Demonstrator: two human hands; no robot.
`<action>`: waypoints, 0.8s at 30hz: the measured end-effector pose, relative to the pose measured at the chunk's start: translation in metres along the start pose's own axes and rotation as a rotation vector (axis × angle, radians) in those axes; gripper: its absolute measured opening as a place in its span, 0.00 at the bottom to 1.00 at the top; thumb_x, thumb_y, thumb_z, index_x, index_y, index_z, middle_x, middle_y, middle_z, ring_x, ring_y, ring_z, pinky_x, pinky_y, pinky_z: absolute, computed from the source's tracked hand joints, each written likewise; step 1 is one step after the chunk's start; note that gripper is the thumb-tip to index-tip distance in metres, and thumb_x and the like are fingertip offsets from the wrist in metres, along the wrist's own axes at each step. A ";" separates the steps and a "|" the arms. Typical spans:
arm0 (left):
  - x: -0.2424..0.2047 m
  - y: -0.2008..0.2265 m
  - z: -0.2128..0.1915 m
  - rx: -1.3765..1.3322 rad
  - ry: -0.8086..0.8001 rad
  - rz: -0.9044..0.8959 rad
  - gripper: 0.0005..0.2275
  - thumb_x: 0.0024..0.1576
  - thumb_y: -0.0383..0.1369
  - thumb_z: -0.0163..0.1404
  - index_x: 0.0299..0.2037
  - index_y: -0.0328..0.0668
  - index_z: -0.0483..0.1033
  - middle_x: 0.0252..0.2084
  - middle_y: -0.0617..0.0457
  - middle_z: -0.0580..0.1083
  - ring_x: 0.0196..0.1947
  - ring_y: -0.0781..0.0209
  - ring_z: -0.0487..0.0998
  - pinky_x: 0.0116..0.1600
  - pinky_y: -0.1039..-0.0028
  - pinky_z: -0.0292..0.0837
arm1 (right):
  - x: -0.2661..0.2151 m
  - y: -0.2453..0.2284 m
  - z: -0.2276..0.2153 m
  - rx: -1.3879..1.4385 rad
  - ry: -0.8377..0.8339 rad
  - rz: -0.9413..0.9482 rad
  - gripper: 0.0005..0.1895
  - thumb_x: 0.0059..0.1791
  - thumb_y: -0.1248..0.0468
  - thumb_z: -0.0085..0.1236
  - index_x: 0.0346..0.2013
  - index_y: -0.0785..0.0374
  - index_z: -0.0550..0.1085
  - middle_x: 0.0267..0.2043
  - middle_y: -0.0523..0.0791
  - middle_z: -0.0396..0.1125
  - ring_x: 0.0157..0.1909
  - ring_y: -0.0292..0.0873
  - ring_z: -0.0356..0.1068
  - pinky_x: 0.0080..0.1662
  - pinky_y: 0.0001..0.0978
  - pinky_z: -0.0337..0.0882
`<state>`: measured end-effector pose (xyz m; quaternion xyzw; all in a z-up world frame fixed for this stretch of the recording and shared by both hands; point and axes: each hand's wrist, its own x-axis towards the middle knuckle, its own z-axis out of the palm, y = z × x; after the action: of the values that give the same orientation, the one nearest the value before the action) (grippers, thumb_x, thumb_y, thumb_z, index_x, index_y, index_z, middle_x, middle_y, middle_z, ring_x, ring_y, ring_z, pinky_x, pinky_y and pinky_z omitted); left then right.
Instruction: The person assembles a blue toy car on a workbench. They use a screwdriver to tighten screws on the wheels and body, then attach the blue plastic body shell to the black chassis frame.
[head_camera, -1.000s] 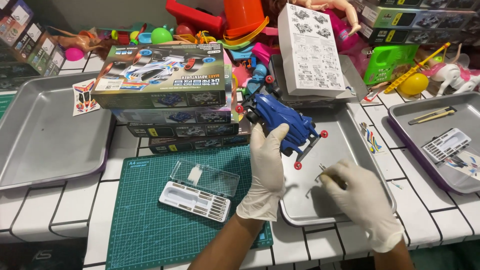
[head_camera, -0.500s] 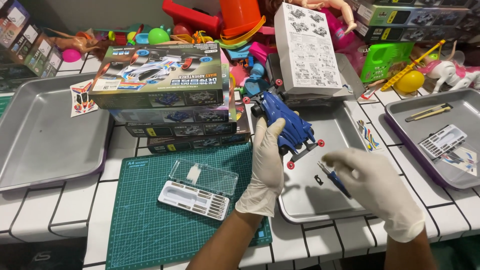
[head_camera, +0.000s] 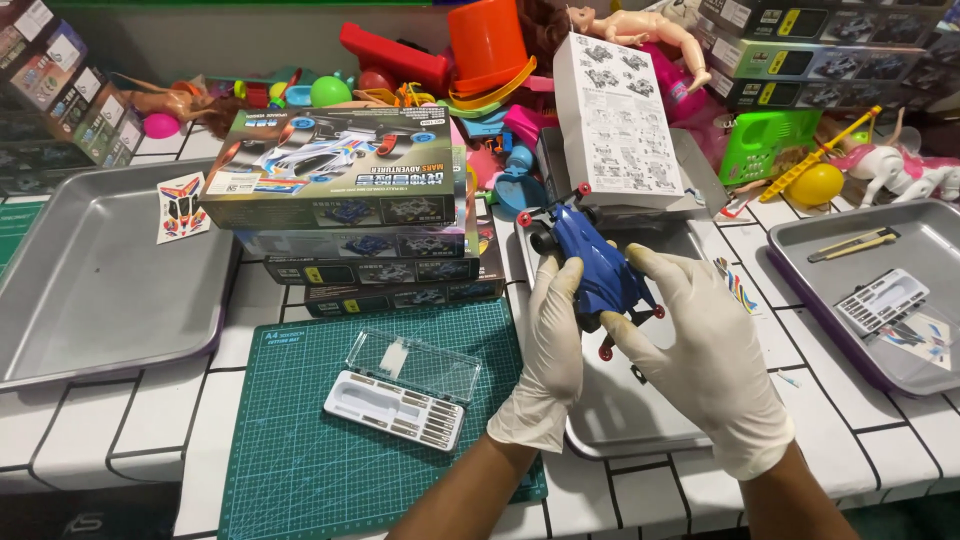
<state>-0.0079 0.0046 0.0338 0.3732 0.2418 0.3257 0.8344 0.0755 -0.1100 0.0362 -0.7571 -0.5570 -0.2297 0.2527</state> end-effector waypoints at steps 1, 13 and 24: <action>0.002 -0.003 -0.002 0.002 0.000 0.001 0.29 0.56 0.42 0.44 0.67 0.36 0.67 0.69 0.50 0.70 0.69 0.63 0.68 0.71 0.74 0.58 | 0.001 -0.001 -0.002 0.002 0.001 0.001 0.33 0.48 0.57 0.65 0.64 0.66 0.68 0.56 0.51 0.69 0.56 0.52 0.69 0.57 0.42 0.69; 0.002 -0.009 -0.004 0.125 -0.055 0.110 0.30 0.57 0.42 0.44 0.70 0.38 0.62 0.74 0.49 0.63 0.74 0.59 0.60 0.74 0.70 0.52 | -0.003 -0.018 -0.002 -0.071 0.147 0.025 0.15 0.53 0.66 0.63 0.55 0.63 0.75 0.53 0.48 0.74 0.53 0.50 0.74 0.54 0.41 0.73; 0.013 -0.031 -0.008 0.078 0.017 -0.100 0.38 0.55 0.48 0.47 0.75 0.37 0.49 0.79 0.48 0.52 0.77 0.59 0.54 0.76 0.71 0.48 | -0.010 0.004 -0.010 -0.007 0.444 0.093 0.03 0.60 0.82 0.62 0.48 0.77 0.77 0.46 0.58 0.74 0.42 0.53 0.72 0.48 0.43 0.72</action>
<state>0.0067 0.0014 0.0023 0.3902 0.2798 0.2769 0.8323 0.0759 -0.1245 0.0374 -0.7138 -0.4514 -0.3807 0.3765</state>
